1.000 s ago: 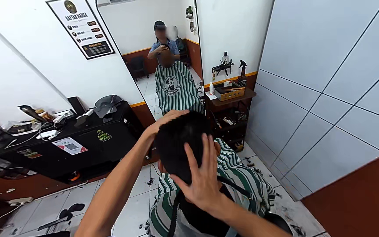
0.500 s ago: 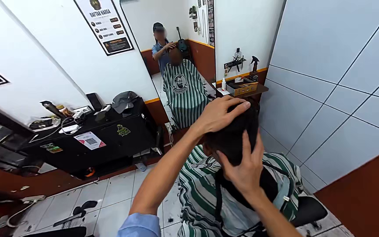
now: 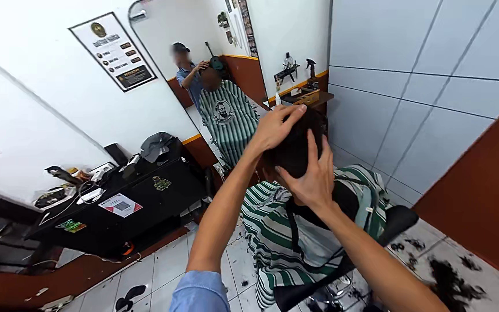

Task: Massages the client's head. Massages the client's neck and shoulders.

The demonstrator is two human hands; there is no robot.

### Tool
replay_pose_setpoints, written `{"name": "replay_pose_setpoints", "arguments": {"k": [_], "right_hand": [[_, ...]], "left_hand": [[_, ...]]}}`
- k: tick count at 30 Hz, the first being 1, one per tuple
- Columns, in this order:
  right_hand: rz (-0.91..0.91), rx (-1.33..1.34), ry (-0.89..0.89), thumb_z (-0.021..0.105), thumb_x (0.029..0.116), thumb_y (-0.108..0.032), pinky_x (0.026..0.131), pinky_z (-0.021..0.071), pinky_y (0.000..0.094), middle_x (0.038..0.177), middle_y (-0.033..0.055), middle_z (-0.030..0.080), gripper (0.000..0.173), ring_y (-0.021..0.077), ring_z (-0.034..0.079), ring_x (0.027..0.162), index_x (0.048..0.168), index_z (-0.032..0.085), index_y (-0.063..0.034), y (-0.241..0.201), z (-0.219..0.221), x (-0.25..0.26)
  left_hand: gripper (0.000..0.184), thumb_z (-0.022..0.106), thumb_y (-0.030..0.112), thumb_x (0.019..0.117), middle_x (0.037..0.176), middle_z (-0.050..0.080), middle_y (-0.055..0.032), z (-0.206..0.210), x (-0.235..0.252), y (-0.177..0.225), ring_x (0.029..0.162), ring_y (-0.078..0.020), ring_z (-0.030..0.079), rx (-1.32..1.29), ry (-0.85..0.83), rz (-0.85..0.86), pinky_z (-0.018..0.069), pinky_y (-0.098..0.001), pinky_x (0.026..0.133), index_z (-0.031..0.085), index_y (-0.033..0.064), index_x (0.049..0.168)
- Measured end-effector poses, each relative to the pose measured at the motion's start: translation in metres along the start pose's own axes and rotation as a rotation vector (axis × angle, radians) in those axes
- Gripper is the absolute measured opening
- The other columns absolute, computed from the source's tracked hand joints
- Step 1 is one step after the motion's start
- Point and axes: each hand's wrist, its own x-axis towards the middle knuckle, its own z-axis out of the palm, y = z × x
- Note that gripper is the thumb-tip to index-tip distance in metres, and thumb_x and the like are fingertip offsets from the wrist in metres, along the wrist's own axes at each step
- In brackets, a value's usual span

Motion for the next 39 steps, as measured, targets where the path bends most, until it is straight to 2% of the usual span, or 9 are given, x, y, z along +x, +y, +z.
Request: {"name": "replay_pose_setpoints", "arguments": {"k": [3,6,11,13,15,19,22,27,39], "right_hand": [[-0.026,0.016,0.001,0.079,0.0712,-0.065,0.109,0.0405,0.0629,0.15,0.0316,0.044,0.115,0.0495,0.044,0.138,0.161,0.032,-0.0103,-0.001,-0.011,0.009],[-0.007,0.02,-0.025,0.079,0.0655,-0.075,0.112,0.0359,0.0642,0.157,0.0306,0.035,0.128,0.0473,0.04,0.142,0.164,0.024,-0.014,-0.005,-0.007,0.026],[-0.01,0.078,0.026,0.076,0.082,-0.054,0.107,0.0451,0.0573,0.155,0.0246,0.043,0.098,0.0414,0.046,0.14,0.159,0.037,-0.0102,0.01,-0.011,-0.016],[-0.031,0.153,0.097,0.076,0.0889,-0.035,0.093,0.0534,0.0538,0.128,0.0209,0.064,0.07,0.0362,0.064,0.116,0.147,0.052,-0.0031,0.014,-0.024,-0.022],[-0.068,0.236,0.234,0.076,0.0902,-0.024,0.075,0.0538,0.042,0.09,0.0123,0.065,0.05,0.0252,0.063,0.082,0.128,0.057,0.0026,0.021,-0.026,-0.016],[-0.069,0.12,0.111,0.083,0.0652,-0.07,0.096,0.0484,0.0569,0.134,0.028,0.052,0.113,0.0441,0.053,0.12,0.151,0.045,-0.006,0.009,-0.012,0.013],[-0.044,0.054,0.019,0.081,0.0605,-0.077,0.109,0.0383,0.0641,0.157,0.0261,0.037,0.132,0.0452,0.041,0.141,0.163,0.025,-0.0155,-0.006,-0.007,0.036],[-0.02,0.033,0.021,0.081,0.0669,-0.067,0.109,0.0396,0.0649,0.153,0.0308,0.041,0.122,0.0499,0.04,0.141,0.16,0.031,-0.0063,0.001,-0.005,0.014],[-0.025,-0.033,0.0,0.079,0.0625,-0.077,0.107,0.0402,0.0658,0.157,0.0281,0.036,0.132,0.0467,0.042,0.14,0.164,0.022,-0.0148,-0.009,-0.001,0.031]], "left_hand": [[0.056,0.034,0.05,0.1087,0.14,0.061,-0.0145,0.001,0.002,0.006,0.132,-0.0288,0.056,-0.008,-0.013,-0.028,0.0408,-0.0584,0.109,0.064,0.0132,0.139],[0.057,0.034,0.051,0.1083,0.137,0.063,-0.0134,0.003,0.001,0.009,0.129,-0.0273,0.058,-0.015,0.002,-0.044,0.0422,-0.0577,0.106,0.065,0.0141,0.138],[0.058,0.034,0.052,0.1081,0.138,0.062,-0.0144,0.001,0.003,0.006,0.131,-0.0277,0.057,-0.011,0.01,-0.048,0.0405,-0.0572,0.108,0.065,0.0136,0.137],[0.057,0.034,0.051,0.1082,0.14,0.061,-0.0135,0.002,0.001,0.006,0.133,-0.0266,0.055,-0.023,0.015,-0.059,0.0389,-0.056,0.11,0.065,0.0137,0.137],[0.056,0.034,0.05,0.1086,0.139,0.062,-0.0142,0.0,0.0,0.005,0.133,-0.0273,0.055,-0.035,0.033,-0.058,0.0388,-0.0565,0.11,0.066,0.0129,0.137],[0.056,0.034,0.049,0.1088,0.135,0.064,-0.0146,-0.001,0.0,0.008,0.128,-0.0283,0.059,-0.042,0.047,-0.042,0.0423,-0.0584,0.105,0.068,0.0121,0.134],[0.055,0.036,0.049,0.1085,0.135,0.065,-0.0142,0.003,0.002,0.009,0.128,-0.0279,0.059,-0.052,0.059,-0.022,0.0431,-0.0581,0.105,0.069,0.0125,0.133],[0.056,0.037,0.052,0.1075,0.136,0.064,-0.0144,0.003,0.004,0.007,0.13,-0.0292,0.058,-0.023,0.048,-0.015,0.0422,-0.0593,0.107,0.068,0.0141,0.134],[0.056,0.035,0.053,0.1073,0.136,0.064,-0.0143,0.006,0.002,0.004,0.128,-0.0301,0.059,-0.016,0.049,-0.024,0.0428,-0.0591,0.105,0.068,0.0165,0.135]]}}
